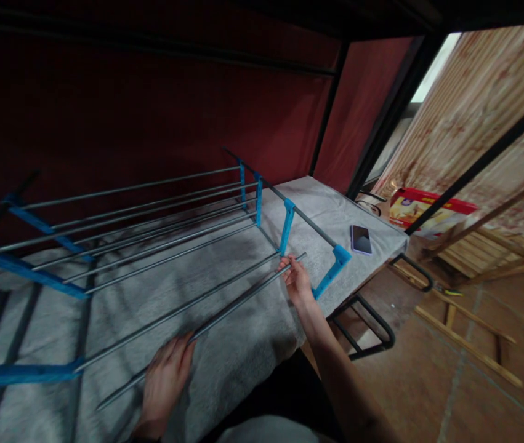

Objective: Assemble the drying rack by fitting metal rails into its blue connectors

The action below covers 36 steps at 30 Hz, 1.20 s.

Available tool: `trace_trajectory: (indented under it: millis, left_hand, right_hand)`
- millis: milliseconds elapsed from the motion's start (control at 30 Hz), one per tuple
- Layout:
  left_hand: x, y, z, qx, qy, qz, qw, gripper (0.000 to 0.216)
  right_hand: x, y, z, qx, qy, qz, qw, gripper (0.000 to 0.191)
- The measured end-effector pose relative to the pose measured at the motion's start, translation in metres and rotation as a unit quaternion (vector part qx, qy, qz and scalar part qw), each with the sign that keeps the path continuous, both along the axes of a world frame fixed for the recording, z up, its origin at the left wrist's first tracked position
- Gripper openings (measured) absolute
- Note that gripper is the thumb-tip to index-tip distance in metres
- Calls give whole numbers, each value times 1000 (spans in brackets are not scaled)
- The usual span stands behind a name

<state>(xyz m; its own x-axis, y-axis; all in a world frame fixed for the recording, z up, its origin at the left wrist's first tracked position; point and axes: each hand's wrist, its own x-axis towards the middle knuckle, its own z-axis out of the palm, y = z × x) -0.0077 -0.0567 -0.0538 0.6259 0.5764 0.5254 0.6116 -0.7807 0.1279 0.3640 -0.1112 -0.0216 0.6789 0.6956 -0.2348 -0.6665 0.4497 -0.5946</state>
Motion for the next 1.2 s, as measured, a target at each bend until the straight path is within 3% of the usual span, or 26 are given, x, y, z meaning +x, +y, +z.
trace_trajectory:
  millis: [200,367,500,733,967,1200]
  left_hand:
    - [-10,1,1,21,24,2,999,28]
    - [-10,-1,2,35,57,-21,997,28]
    - [-7,-1,1,26,65,-19,997,26]
    - [-8,2,0,35,59,-15,998,33]
    - [-12,1,-9,19,77,-10,997,27]
    - [-12,0,-10,0,114,-9,993,30]
  right_hand:
    - [12,1,8,1,-2,-30,1000,13]
    - [12,2,10,19,38,-45,998,26]
    - [11,4,7,39,63,-30,997,19]
    - [10,7,-12,24,115,-15,993,15]
    - [1,4,-41,-3,95,-7,995,21]
    - [-1,-4,-46,4,96,25,995,18]
